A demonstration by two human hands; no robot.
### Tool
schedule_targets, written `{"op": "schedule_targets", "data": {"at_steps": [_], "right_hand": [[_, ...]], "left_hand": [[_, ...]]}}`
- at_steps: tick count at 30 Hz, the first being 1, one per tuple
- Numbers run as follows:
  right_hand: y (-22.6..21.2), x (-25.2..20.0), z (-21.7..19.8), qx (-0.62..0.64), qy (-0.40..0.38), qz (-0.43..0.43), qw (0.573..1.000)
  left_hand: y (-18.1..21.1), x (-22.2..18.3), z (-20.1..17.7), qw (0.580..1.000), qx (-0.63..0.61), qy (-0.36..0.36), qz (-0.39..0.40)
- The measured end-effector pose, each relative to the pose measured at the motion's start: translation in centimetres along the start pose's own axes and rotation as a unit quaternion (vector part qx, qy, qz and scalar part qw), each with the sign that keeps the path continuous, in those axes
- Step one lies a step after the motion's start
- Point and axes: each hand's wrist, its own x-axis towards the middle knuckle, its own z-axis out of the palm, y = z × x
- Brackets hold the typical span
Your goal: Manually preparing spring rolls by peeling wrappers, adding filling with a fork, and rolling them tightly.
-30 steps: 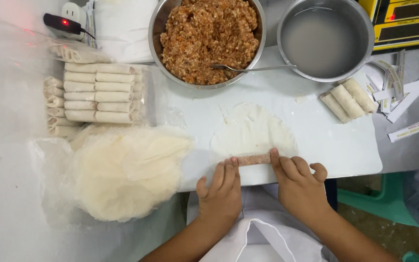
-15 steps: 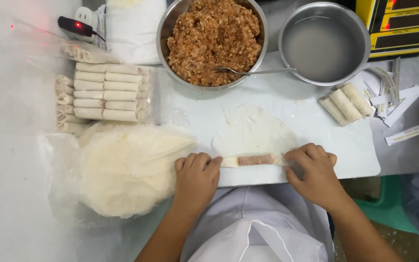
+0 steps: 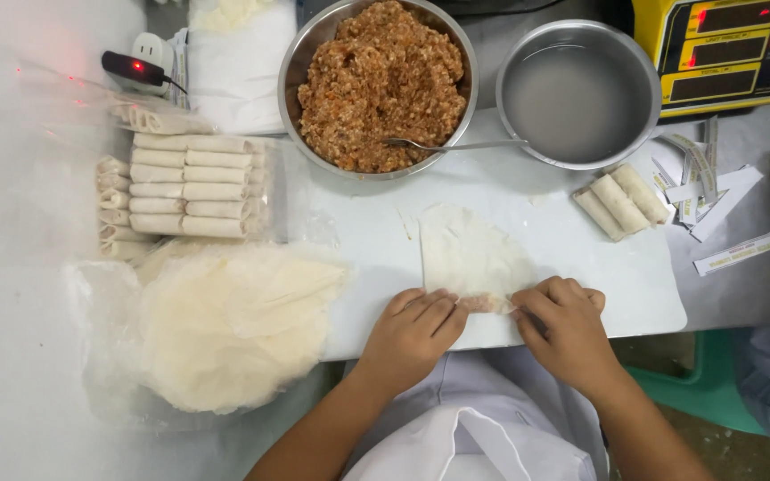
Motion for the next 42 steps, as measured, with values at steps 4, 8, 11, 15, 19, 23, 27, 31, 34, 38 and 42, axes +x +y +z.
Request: {"op": "schedule_targets", "data": {"at_steps": [4, 8, 11, 15, 19, 23, 27, 31, 34, 38, 42], "right_hand": [[0.4, -0.1, 0.5, -0.001, -0.008, 0.011, 1.000], [0.8, 0.0, 2.2, 0.033, 0.045, -0.014, 0.998], [-2.7, 0.8, 1.1, -0.020, 0.122, -0.131, 0.984], [-3.3, 1.5, 2.6, -0.052, 0.160, -0.201, 0.965], [-4.1, 1.9, 2.8, -0.048, 0.124, -0.253, 0.958], [-4.6, 2.0, 2.3, -0.039, 0.099, -0.261, 0.959], [-4.0, 2.1, 3.0, -0.043, 0.078, -0.248, 0.965], [-3.6, 2.6, 3.3, -0.041, 0.063, -0.248, 0.966], [-3.8, 3.1, 3.0, -0.038, 0.053, -0.267, 0.962], [-4.2, 3.3, 2.1, -0.019, 0.028, -0.267, 0.963], [-4.4, 4.3, 0.3, 0.020, 0.013, -0.242, 0.970]], "left_hand": [[-0.2, 0.1, -1.0, 0.998, -0.041, -0.037, -0.021], [-0.9, 0.4, -2.0, 0.991, -0.083, -0.108, -0.010], [-1.2, 0.7, -2.4, 0.984, -0.112, -0.135, -0.012], [-1.4, 0.8, -2.1, 0.982, -0.113, -0.151, -0.022], [-1.7, 0.3, -1.4, 0.980, -0.120, -0.151, -0.040], [-2.2, -1.4, -0.3, 0.987, -0.092, -0.127, -0.039], [-2.0, -0.1, -1.4, 0.992, -0.059, -0.109, -0.020], [-1.9, -0.4, -1.2, 0.993, -0.046, -0.112, -0.012], [-2.1, -0.1, -1.3, 0.994, -0.031, -0.102, -0.001], [-2.2, -1.3, -0.4, 0.990, -0.070, -0.122, -0.012], [-2.3, -1.5, 0.0, 0.992, -0.058, -0.116, -0.011]]}}
